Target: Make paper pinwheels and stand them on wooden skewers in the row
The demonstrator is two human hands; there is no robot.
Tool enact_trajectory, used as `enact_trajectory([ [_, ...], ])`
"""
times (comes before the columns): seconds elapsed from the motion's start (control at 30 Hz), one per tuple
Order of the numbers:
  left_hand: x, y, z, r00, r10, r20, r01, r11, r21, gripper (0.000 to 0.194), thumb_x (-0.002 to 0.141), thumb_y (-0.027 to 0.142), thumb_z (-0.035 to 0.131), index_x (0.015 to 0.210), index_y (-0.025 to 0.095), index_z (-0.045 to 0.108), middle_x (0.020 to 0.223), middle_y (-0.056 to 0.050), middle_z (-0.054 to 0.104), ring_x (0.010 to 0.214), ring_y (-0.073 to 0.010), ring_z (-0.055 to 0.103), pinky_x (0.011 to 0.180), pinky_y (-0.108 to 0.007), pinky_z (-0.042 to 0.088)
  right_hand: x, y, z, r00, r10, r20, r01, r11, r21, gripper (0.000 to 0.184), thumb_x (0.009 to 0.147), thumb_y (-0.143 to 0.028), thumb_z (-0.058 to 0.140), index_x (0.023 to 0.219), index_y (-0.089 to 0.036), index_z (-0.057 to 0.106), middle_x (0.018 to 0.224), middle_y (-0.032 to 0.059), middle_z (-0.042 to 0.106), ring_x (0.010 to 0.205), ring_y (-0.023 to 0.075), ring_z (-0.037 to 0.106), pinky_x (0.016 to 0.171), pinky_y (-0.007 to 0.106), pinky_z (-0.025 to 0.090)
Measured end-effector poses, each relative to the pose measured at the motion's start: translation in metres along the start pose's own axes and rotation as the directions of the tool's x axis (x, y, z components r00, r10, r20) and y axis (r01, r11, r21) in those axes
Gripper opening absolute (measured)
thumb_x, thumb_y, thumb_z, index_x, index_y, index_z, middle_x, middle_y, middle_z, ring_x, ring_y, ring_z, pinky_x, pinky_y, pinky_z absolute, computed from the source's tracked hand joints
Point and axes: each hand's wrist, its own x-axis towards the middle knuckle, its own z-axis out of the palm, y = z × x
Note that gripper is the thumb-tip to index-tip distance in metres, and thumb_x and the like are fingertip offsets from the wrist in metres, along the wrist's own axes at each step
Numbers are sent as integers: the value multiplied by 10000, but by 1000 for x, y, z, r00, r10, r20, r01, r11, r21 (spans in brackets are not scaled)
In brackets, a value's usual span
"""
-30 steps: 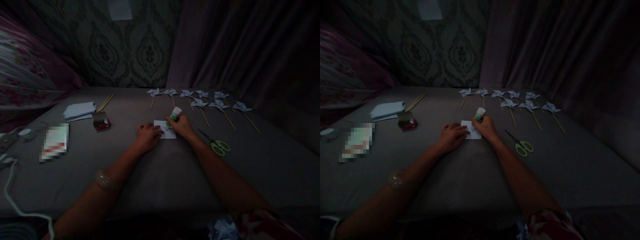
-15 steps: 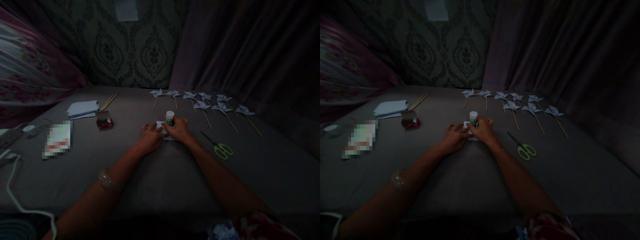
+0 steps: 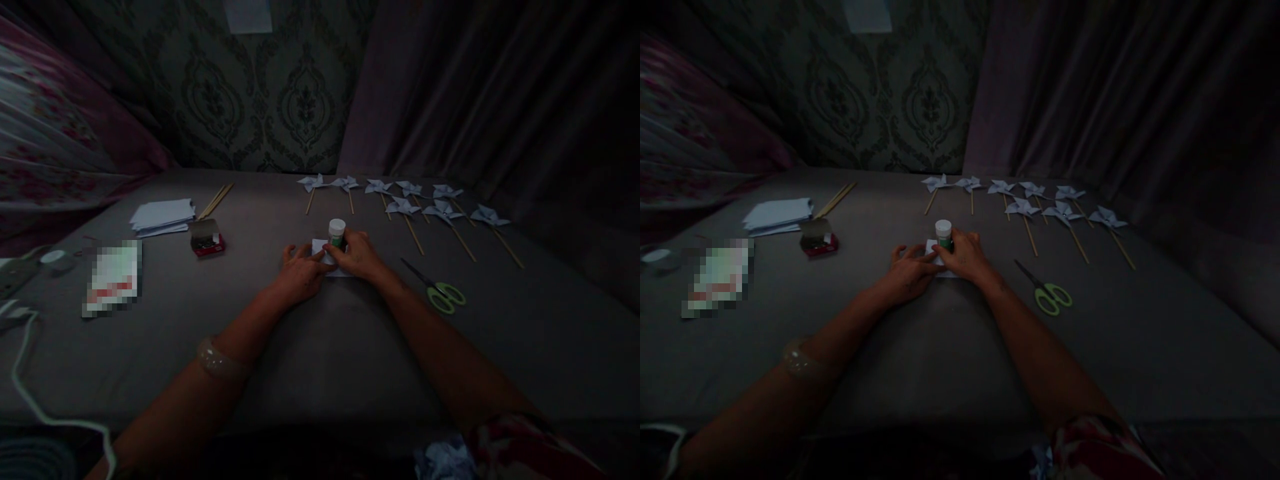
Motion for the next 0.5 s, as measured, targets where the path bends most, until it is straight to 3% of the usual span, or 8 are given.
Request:
enact_trajectory([
  [0.5,0,2,-2,1000,-17,5,17,1000,6,459,888,193,398,1230,434,587,1395,9,517,1310,-367,352,1010,-661,196,2,-3,-4,999,-4,46,4,1000,4,210,808,-343,601,875,-148,638,772,54,661,750,195,601,785,332,384],
])
